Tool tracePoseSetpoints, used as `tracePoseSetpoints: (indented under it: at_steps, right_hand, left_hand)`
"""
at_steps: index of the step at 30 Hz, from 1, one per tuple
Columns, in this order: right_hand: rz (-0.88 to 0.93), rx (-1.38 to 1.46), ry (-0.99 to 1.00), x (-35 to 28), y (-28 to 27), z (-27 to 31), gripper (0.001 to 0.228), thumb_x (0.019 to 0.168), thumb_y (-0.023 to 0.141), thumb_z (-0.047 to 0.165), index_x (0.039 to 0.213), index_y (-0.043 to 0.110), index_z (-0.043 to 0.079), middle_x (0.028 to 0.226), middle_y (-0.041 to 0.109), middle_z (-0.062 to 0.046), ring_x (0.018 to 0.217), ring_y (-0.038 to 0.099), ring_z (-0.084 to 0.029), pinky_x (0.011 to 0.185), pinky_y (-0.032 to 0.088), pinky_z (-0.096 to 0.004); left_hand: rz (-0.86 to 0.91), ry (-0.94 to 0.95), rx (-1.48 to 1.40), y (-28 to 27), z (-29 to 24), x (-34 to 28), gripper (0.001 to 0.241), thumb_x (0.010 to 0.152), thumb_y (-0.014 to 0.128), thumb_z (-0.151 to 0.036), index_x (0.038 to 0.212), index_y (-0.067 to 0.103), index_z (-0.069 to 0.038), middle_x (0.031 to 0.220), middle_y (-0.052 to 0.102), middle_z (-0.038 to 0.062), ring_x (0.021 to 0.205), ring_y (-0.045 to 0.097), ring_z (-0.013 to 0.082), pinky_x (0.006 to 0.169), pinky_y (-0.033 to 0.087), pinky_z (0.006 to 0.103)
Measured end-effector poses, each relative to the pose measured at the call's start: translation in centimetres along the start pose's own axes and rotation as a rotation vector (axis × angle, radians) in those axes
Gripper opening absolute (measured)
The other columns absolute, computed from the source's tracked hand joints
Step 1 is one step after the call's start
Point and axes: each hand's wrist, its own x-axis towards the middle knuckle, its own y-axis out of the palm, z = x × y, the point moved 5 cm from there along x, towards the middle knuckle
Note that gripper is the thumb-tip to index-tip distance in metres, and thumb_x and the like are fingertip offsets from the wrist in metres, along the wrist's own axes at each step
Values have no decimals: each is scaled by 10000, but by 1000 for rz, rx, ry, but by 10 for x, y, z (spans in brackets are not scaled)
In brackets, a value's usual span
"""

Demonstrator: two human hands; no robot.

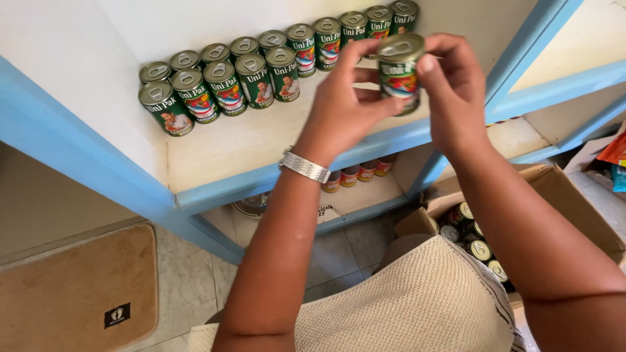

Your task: Stocking a shelf with canned goods from a cardboard box.

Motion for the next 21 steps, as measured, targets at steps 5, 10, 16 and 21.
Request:
tracePoseSetpoints:
  at_steps: [5, 10, 16, 21]
  right_hand:
    - [148, 23, 91, 30, 35, -20, 257, 1144, 612, 198, 1359, 551, 72, 1247, 638, -21, 1127, 596, -106, 995, 507, -282]
    - [225, -3, 208, 38, 47, -68, 374, 1090, 627, 212, 1434, 521, 112, 1196, 626, -9, 1084, 594, -107, 904, 520, -290]
    - [319, -53, 337, 38, 54, -88, 440, 1069, 601, 163, 1500, 519, 132, 1204, 631, -20, 1012, 608, -120, 847, 533, -299]
    - [339, -56, 477, 33, 55, -91, 485, 1031, 559, 57, 1502, 500, 155, 1228, 631, -41, 1011, 633, -135, 856, 548, -303]
  left_hand:
    - [-98, -47, 8, -42, 26, 8, 787, 744, 911, -117, 1399, 476, -104, 1187, 735, 151, 987, 806, 244, 796, 687, 339]
    - [-232, -56, 68, -72, 69, 11, 731, 733, 922, -115, 1342, 518, -81, 1174, 747, 153, 989, 784, 211, 826, 675, 329]
    - [-397, -88, 309, -77, 81, 2, 629, 684, 951, -134, 1201, 596, -89, 1042, 790, 88, 887, 744, 171, 760, 601, 323]
    - [-400, -228, 344, -70, 72, -6, 589, 698, 885, -141, 1189, 562, -122, 1016, 776, 35, 796, 791, 161, 705, 608, 310]
